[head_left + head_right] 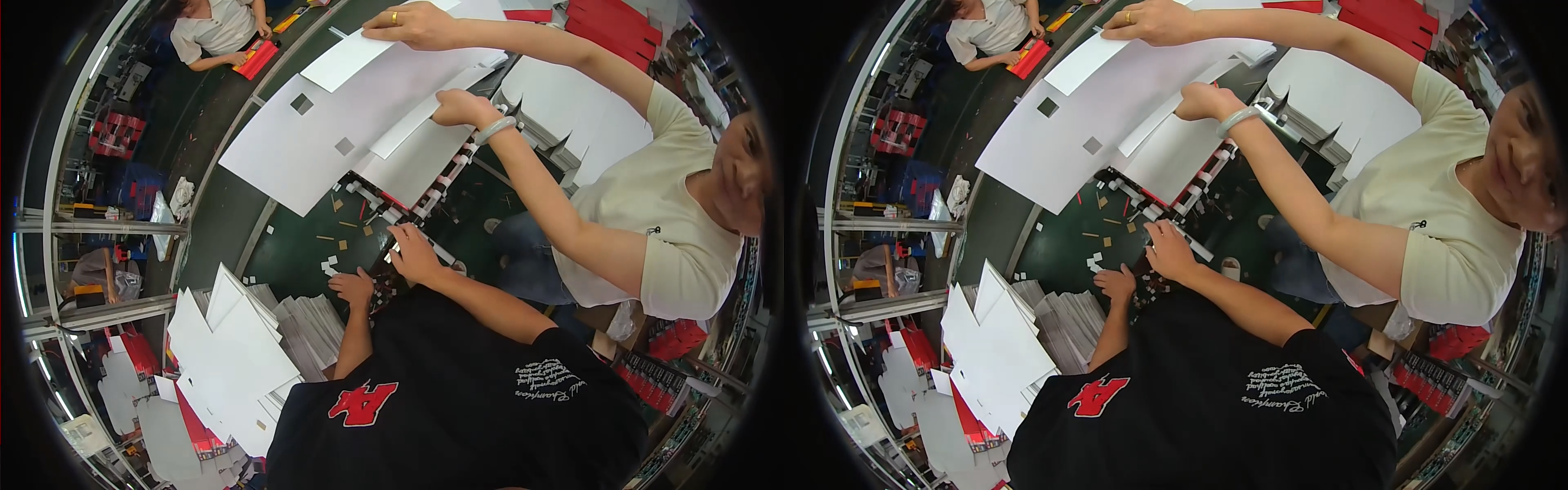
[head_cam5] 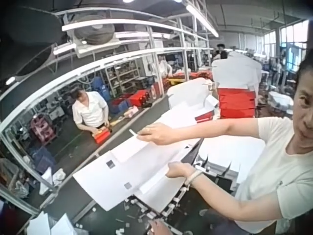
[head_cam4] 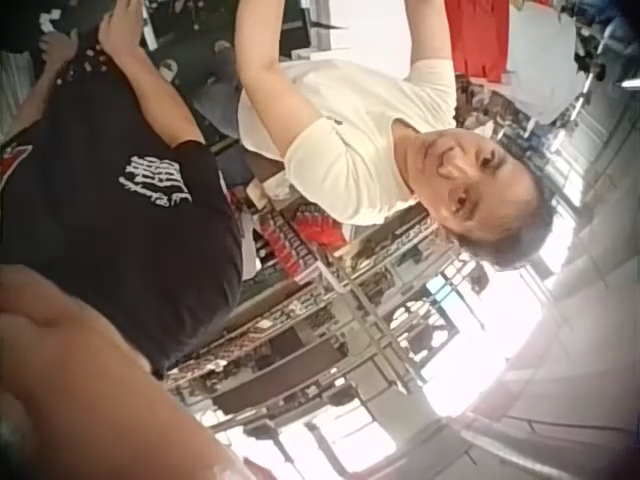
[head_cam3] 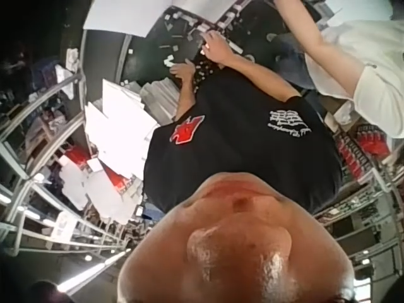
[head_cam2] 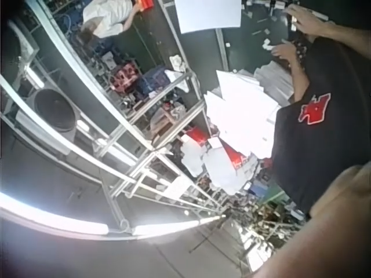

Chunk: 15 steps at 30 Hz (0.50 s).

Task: Folding cardboard box templates into their final box shapes using a manual folding jig.

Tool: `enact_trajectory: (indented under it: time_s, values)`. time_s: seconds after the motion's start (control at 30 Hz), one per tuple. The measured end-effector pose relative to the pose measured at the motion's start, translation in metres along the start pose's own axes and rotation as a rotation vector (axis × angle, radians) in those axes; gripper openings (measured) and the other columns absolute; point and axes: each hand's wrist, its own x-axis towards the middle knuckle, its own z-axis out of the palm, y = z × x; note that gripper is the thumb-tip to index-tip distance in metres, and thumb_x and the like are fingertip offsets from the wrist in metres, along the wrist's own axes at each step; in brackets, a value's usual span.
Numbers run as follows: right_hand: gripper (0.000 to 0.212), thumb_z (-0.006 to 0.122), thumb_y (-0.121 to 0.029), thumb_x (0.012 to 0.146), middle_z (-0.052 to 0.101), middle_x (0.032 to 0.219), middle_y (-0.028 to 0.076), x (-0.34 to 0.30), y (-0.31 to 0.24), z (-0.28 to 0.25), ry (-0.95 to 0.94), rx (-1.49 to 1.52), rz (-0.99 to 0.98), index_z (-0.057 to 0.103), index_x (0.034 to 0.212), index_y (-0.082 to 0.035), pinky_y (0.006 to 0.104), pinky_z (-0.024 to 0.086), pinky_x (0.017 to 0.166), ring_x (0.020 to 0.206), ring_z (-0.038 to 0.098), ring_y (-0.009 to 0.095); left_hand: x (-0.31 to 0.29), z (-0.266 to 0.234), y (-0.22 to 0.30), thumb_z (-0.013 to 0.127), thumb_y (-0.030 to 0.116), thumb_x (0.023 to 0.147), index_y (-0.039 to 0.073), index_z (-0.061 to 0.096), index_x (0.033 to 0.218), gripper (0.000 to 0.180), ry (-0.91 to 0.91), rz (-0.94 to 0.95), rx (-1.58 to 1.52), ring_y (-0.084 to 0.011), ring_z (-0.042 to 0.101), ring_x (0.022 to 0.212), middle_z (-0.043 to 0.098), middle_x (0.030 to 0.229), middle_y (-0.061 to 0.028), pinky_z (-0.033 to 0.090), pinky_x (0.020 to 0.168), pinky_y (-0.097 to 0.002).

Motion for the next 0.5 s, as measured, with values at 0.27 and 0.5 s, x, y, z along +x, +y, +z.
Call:
enact_trajectory:
  time_s: [0.27,0.5]
  values:
    - [0.046,0.061,-0.01,0.076,0.049,0.106,0.017,-0.0013,-0.0001,0.001,0.019,-0.05,-0.036,0.048,0.119,-0.003,0.0409,0.045,0.085,0.1,0.052,0.036,0.0019,0.007,0.0024,0.049,0.05,0.088,-0.022,0.025,0.13,0.087,0.025,-0.021,0.054,-0.0492,0.028,0.128,0.028,0.134,-0.0379,0.042,0.093,-0.0534]
    - [0.045,0.06,-0.012,0.077,0.051,0.104,0.016,-0.0006,0.0022,0.0021,0.017,-0.071,-0.046,0.048,0.119,-0.003,0.041,0.045,0.083,0.098,0.053,0.034,0.002,0.0067,0.0021,0.049,0.051,0.087,-0.022,0.025,0.13,0.087,0.041,-0.009,0.054,-0.0492,0.029,0.127,0.029,0.134,-0.038,0.042,0.093,-0.0535]
